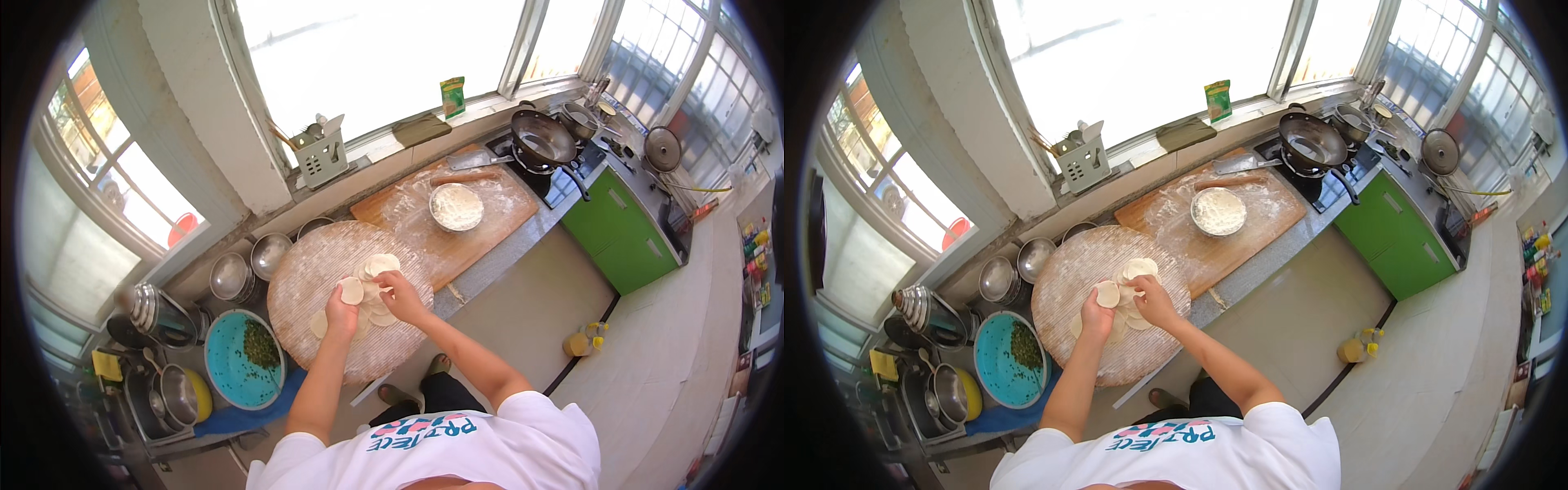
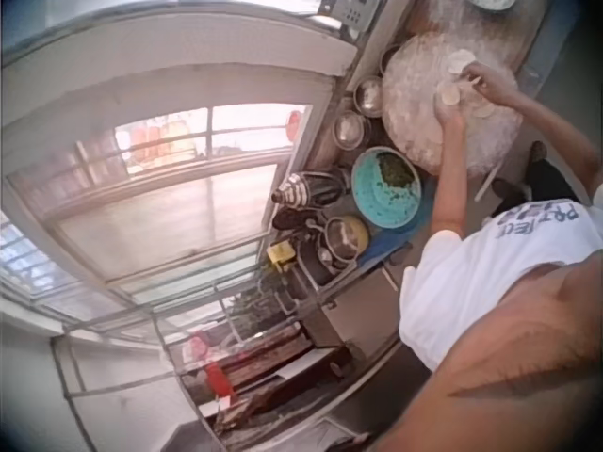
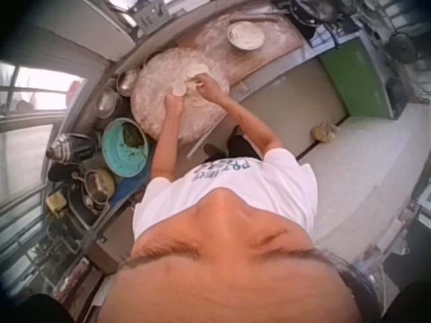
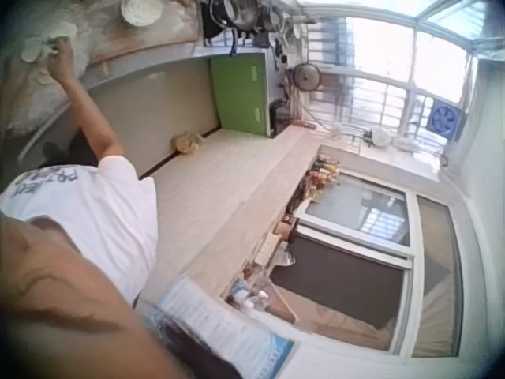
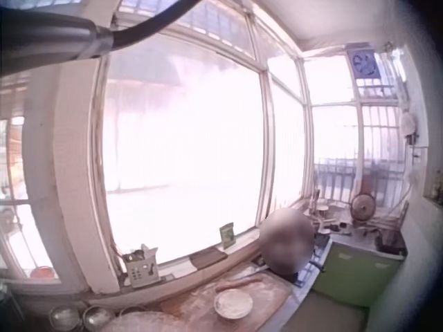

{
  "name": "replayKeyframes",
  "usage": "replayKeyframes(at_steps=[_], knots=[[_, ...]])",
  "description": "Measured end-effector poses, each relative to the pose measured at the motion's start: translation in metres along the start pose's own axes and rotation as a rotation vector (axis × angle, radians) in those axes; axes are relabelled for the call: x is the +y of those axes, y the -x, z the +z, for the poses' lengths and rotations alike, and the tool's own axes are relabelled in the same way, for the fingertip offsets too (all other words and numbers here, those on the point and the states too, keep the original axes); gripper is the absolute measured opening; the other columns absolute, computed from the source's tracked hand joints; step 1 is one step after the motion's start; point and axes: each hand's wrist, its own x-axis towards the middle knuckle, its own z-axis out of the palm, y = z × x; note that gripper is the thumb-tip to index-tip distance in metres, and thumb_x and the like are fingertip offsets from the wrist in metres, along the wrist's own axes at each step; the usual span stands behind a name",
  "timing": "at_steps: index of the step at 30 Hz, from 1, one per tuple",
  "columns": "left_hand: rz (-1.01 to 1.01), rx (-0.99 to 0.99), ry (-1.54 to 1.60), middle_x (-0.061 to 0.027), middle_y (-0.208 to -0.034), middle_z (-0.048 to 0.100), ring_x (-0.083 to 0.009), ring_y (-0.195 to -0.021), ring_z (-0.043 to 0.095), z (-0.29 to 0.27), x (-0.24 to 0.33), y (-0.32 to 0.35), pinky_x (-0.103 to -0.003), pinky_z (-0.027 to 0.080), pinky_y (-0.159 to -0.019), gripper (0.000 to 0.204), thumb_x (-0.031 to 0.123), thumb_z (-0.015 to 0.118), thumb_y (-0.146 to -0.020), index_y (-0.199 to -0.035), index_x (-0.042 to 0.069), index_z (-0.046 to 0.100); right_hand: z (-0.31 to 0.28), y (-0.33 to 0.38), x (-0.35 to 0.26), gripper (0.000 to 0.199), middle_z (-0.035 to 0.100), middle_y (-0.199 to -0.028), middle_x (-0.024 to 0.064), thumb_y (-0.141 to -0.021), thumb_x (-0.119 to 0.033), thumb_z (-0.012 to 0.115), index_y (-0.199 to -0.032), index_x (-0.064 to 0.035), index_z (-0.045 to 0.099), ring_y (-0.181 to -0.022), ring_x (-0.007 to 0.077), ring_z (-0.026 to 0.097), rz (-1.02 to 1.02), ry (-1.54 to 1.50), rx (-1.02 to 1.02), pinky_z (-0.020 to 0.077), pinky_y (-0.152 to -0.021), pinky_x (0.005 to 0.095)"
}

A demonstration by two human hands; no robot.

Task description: The person prepares dumplings in a kitchen by handling dough wrappers and a green vegetable filling. They use chopsticks to scoop the filling onto the wrappers and fold them by hand. The person also retrieves water from a tap and pours it into a pot on the stove.

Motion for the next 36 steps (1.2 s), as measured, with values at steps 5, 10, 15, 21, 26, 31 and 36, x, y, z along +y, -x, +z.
replayKeyframes(at_steps=[5,10,15,21,26,31,36], knots=[[0.275,0.122,-0.573,-0.0178,-0.133,0.048,-0.0255,-0.122,0.049,-0.007,-0.007,-0.005,-0.035,0.037,-0.104,0.038,0.014,0.039,-0.099,-0.131,-0.005,0.045,-0.019,0.005,0.008,0.029,0.055,-0.115,0.009,-0.082,0.004,0.059,-0.108,-0.0064,0.063,-0.096,0.0191,0.061,0.007,-0.05,0.023,0.0529,-0.074,0.0279],[0.474,0.171,-0.648,-0.0175,-0.146,0.034,-0.0257,-0.136,0.032,0.081,-0.032,0.025,-0.035,0.027,-0.111,0.048,0.024,0.038,-0.101,-0.14,-0.004,0.034,-0.057,-0.002,0.007,0.038,0.051,-0.133,0.011,-0.089,-0.006,0.057,-0.126,-0.0114,0.058,-0.118,0.0268,0.054,-0.23,-0.03,-0.033,0.0441,-0.098,0.0335],[0.084,-0.06,-0.11,-0.0127,-0.154,0.02,-0.0241,-0.142,0.021,0.152,-0.123,0.021,-0.038,0.019,-0.115,0.078,0.055,0.036,-0.096,-0.149,0.003,0.012,-0.11,0.014,0.016,0.049,0.03,-0.152,0.0088,-0.1,-0.028,0.04,-0.147,-0.0156,0.032,-0.142,0.0264,0.024,-0.263,-0.178,-0.214,0.016,-0.113,0.0465],[-0.005,-0.359,0.039,-0.0115,-0.155,0.016,-0.0263,-0.143,0.019,0.255,-0.228,0.014,-0.044,0.014,-0.116,0.084,0.062,0.034,-0.094,-0.15,0.006,0.009,-0.266,0.014,0.109,0.055,0.025,-0.154,0.0097,-0.101,-0.039,0.034,-0.149,-0.0117,0.028,-0.144,0.0261,0.017,0.053,0.046,-0.07,0.0116,-0.115,0.0495],[-0.138,-0.363,0.022,-0.0111,-0.151,0.027,-0.0261,-0.139,0.027,0.313,-0.308,-0.026,-0.042,0.021,-0.114,0.074,0.057,0.036,-0.096,-0.148,0.007,0.021,-0.376,0.027,0.137,0.048,0.038,-0.146,0.0161,-0.101,-0.029,0.041,-0.142,-0.0033,0.039,-0.137,0.0258,0.033,-0.032,-0.172,0.205,0.0247,-0.111,0.0315],[-0.301,-0.383,-0.035,-0.0117,-0.143,0.037,-0.0281,-0.132,0.038,0.359,-0.387,-0.064,-0.044,0.029,-0.11,0.069,0.055,0.036,-0.097,-0.145,0.007,0.024,-0.471,0.04,0.144,0.042,0.05,-0.136,0.0135,-0.101,-0.027,0.043,-0.134,-0.0016,0.048,-0.127,0.0221,0.045,-0.016,-0.282,0.385,0.0329,-0.106,0.0319],[-0.472,-0.458,0.012,-0.0118,-0.145,0.035,-0.0286,-0.131,0.038,0.422,-0.452,-0.096,-0.043,0.028,-0.11,0.068,0.054,0.034,-0.097,-0.145,0.007,0.026,-0.561,0.034,0.16,0.038,0.058,-0.126,0.0116,-0.1,-0.026,0.045,-0.127,-0.0011,0.054,-0.119,0.0207,0.052,-0.006,-0.241,0.552,0.0385,-0.101,0.0308]])
